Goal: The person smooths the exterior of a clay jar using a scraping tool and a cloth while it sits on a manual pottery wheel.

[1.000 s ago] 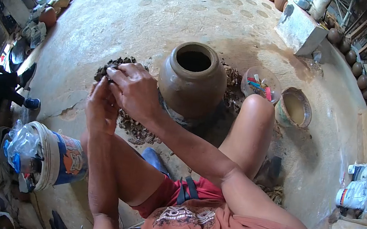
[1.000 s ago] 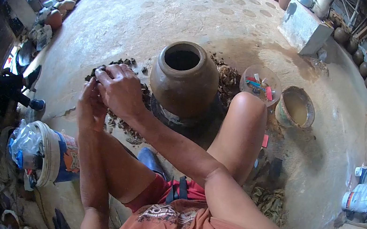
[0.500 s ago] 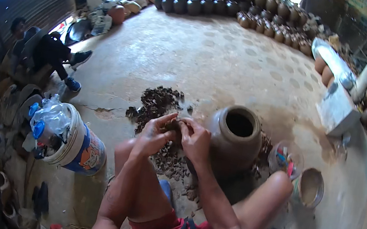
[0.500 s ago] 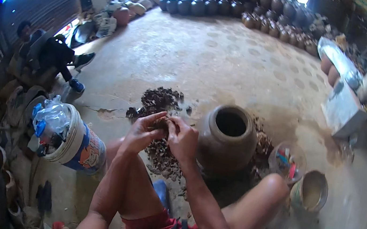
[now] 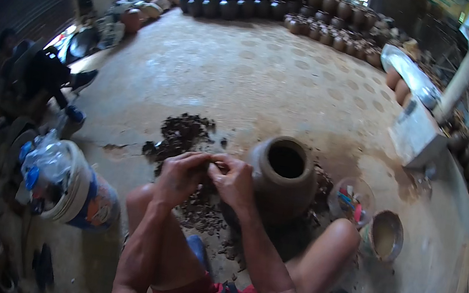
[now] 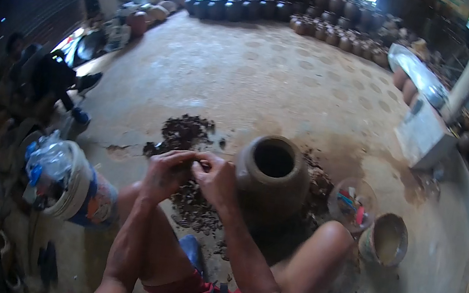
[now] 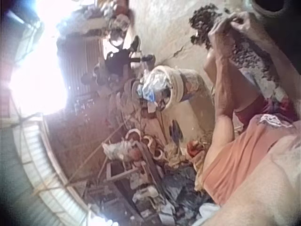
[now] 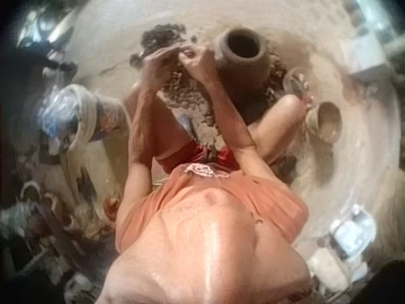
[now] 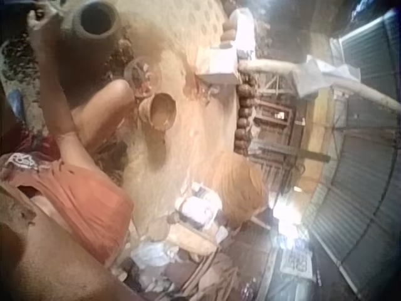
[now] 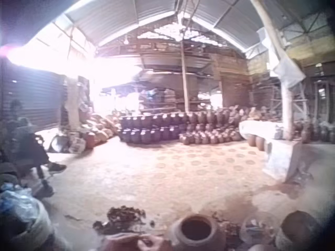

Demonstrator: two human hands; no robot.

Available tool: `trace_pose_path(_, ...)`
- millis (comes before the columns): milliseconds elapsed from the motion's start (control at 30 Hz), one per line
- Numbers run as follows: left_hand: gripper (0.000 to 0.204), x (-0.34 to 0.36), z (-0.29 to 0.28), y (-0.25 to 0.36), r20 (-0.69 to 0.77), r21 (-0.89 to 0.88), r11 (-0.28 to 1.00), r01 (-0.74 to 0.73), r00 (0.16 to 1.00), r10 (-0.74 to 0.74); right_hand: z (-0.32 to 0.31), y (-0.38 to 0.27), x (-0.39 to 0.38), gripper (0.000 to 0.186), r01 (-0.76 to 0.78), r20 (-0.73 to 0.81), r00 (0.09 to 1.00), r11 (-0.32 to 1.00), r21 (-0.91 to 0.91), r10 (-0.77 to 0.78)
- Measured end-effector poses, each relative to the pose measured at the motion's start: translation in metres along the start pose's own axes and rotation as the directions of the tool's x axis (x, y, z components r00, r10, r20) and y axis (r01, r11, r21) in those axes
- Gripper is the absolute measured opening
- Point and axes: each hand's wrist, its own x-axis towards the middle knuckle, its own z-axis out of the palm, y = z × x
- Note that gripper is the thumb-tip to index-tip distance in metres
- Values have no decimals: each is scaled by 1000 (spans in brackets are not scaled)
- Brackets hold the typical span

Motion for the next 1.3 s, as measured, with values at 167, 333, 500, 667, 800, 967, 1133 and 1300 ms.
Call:
trace_pose_path(167,54,2,-1,-26,-63,202,974,106,994,-95,-22,-34,-5,25,-153,-22,988,986,-61,152)
trace_pose_path(333,71,10,12,-24,-68,-279,951,136,985,-160,-31,-26,-7,20,-68,-85,994,997,46,72)
trace_pose_path(500,50,-2,-10,-10,453,-846,203,493,865,-215,-27,-32,-11,17,-18,108,994,985,170,-1)
trace_pose_path(667,38,-3,-12,-13,342,-759,486,434,900,-270,-26,-35,-12,19,9,65,998,995,97,-15)
trace_pose_path(800,28,-3,-10,-16,251,-741,526,417,899,-359,-19,-45,-13,19,20,20,1000,1000,2,-20)
trace_pose_path(967,24,-1,-2,-14,130,-670,596,444,859,-495,-4,-34,-15,19,113,-119,985,991,-74,-122)
trace_pose_path(1133,40,-4,-8,-31,31,-582,660,476,823,-567,-2,-44,-18,19,41,-154,987,999,-5,-41)
trace_pose_path(1300,51,-1,-13,1,274,-867,323,379,905,-325,-1,-26,-12,17,42,-99,995,992,121,-30)
